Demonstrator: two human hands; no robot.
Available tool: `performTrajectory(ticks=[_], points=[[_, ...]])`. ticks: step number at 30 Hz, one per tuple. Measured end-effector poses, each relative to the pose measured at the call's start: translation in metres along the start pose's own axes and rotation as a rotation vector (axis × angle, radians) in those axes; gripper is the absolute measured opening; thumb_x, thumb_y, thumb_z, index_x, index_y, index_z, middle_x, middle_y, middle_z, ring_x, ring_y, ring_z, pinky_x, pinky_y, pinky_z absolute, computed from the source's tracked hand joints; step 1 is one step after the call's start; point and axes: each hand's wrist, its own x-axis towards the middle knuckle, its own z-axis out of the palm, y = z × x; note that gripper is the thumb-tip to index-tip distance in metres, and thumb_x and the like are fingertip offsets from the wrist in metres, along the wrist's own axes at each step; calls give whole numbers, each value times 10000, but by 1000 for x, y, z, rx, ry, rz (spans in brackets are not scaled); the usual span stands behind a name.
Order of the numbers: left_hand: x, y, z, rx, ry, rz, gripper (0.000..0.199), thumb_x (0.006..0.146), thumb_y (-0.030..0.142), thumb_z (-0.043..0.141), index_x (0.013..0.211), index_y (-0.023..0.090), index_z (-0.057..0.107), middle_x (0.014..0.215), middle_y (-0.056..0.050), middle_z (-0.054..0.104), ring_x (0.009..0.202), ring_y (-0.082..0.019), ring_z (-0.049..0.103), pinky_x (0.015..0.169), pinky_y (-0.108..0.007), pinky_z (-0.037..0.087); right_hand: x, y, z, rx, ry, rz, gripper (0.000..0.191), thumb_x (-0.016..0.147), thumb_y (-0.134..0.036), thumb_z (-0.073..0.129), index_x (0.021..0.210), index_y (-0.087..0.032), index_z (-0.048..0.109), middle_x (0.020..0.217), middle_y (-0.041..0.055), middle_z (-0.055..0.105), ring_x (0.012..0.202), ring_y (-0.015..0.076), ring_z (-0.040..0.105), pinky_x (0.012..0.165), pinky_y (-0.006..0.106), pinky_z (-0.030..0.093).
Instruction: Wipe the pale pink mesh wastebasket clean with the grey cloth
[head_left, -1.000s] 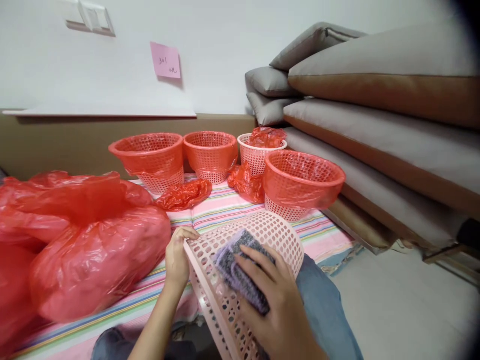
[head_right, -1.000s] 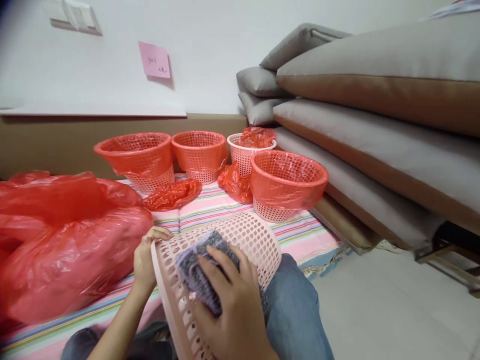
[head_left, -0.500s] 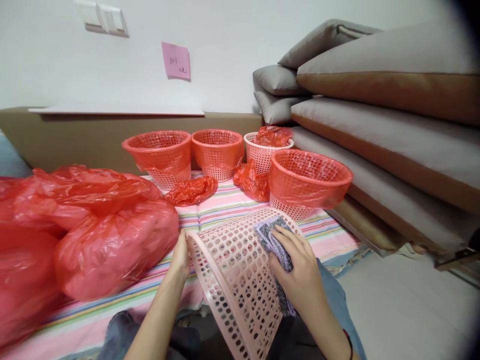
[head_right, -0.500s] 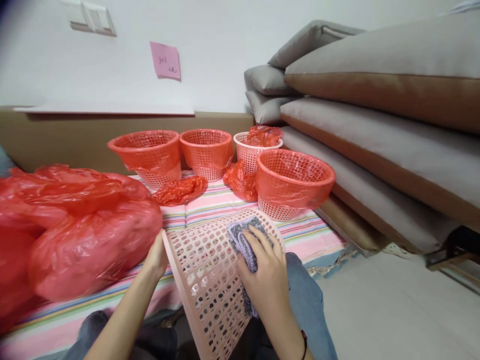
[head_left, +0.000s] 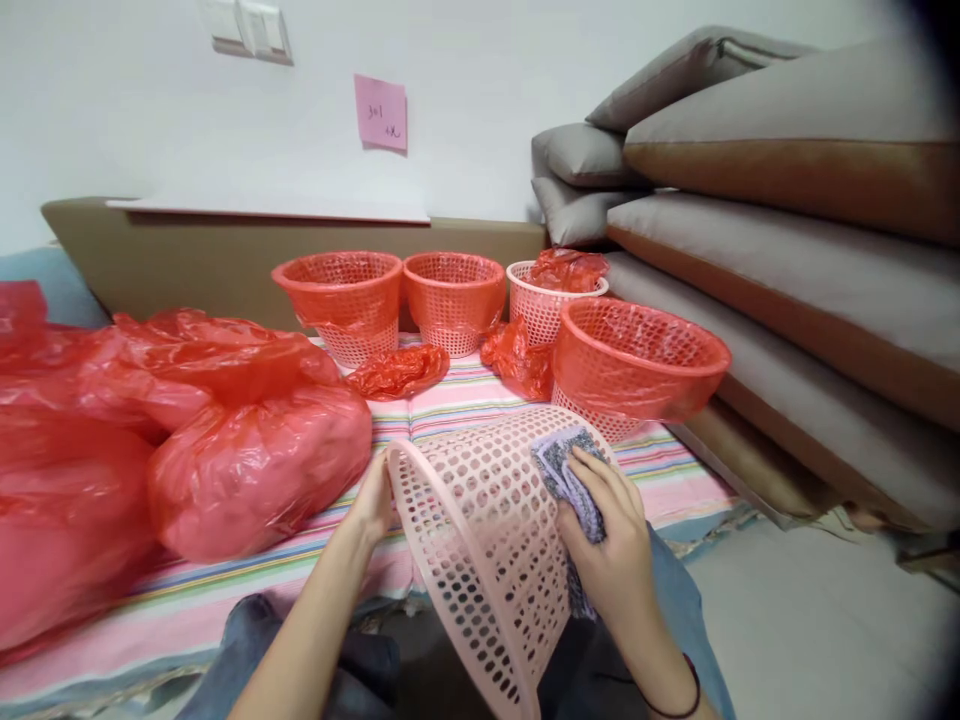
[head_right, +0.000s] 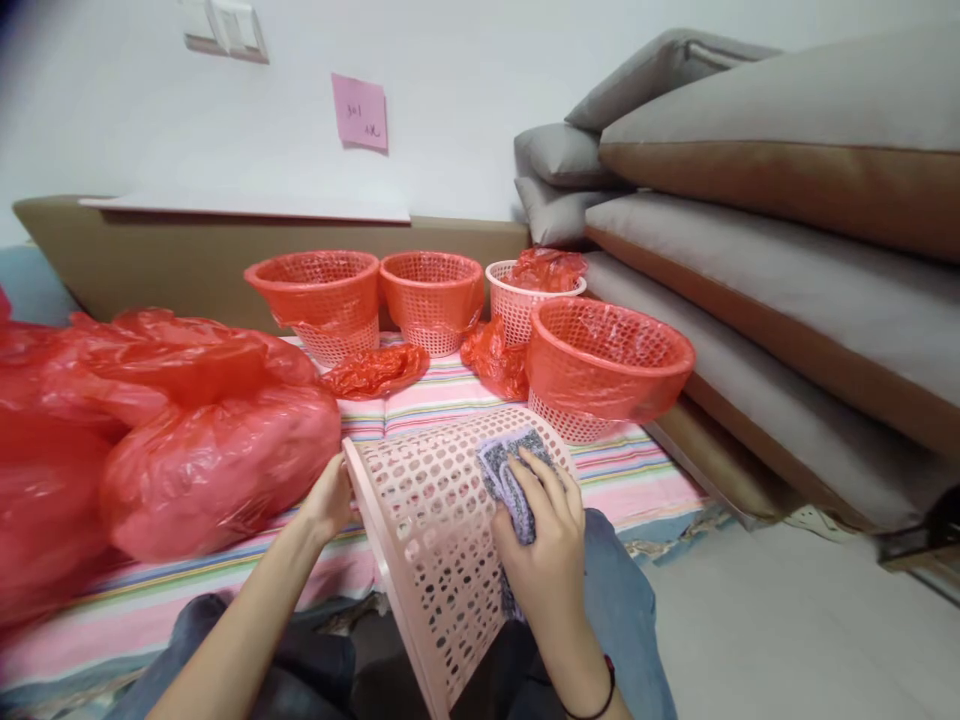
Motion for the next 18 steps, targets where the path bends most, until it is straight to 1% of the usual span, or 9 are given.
performTrajectory(ticks=[3, 6, 9, 12, 14, 16, 17, 18], points=[[-3, 9, 1, -40, -1, 163, 297, 768, 442, 631, 851, 159, 662, 738, -30, 689, 679, -206, 638, 662, -322, 517, -6, 4, 9, 35, 53, -44, 354, 895, -248, 557, 1243, -228, 618, 1304, 111, 626, 1217, 306, 538, 1044, 610, 420], [-6, 21, 0, -69, -6, 292, 320, 771, 472, 631, 812, 155, 650, 747, -31, 686, 714, -198, 634, 666, -291, 500, -13, 5, 16, 53, 67, -56, 367, 907, -243, 551, 1271, -244, 599, 1319, 112, 611, 1230, 312, 526, 1035, 618, 415], [-7, 30, -3, -84, -2, 394, 287, 769, 451, 632, 753, 165, 634, 729, -21, 679, 715, -185, 623, 669, -270, 487, -17, 3, 22, 74, 31, -42, 377, 921, -254, 546, 1297, -255, 582, 1344, 110, 592, 1252, 311, 503, 1039, 609, 406], [-5, 36, -6, -67, 2, 447, 220, 774, 375, 622, 748, 159, 655, 735, -12, 681, 713, -160, 607, 657, -244, 467, -18, 2, 25, 113, -14, -7, 389, 926, -251, 550, 1315, -260, 572, 1362, 102, 582, 1259, 292, 500, 1050, 573, 413], [-5, 38, -7, -48, -13, 455, 200, 777, 324, 609, 822, 150, 695, 835, -22, 710, 789, -158, 622, 686, -234, 469, -17, 3, 26, 133, -35, 24, 400, 924, -250, 553, 1323, -261, 568, 1369, 96, 579, 1265, 283, 501, 1058, 555, 416], [-8, 39, -8, -18, -44, 503, 239, 789, 315, 602, 940, 170, 717, 1036, -27, 724, 968, -169, 633, 796, -237, 481, -16, 6, 27, 146, -56, 39, 411, 924, -256, 556, 1334, -264, 564, 1379, 91, 575, 1274, 282, 500, 1064, 547, 416], [-10, 38, -8, 39, -50, 578, 269, 810, 335, 592, 997, 188, 717, 1134, -27, 710, 1066, -181, 619, 871, -252, 478, -16, 8, 28, 148, -65, 41, 415, 925, -260, 555, 1340, -265, 560, 1383, 90, 573, 1277, 282, 499, 1065, 546, 416], [-14, 37, -9, 128, -55, 683, 295, 841, 367, 575, 1045, 205, 713, 1217, -27, 688, 1154, -194, 594, 953, -276, 460, -16, 10, 28, 148, -72, 40, 416, 928, -263, 553, 1344, -267, 557, 1386, 90, 571, 1279, 283, 499, 1064, 546, 418]])
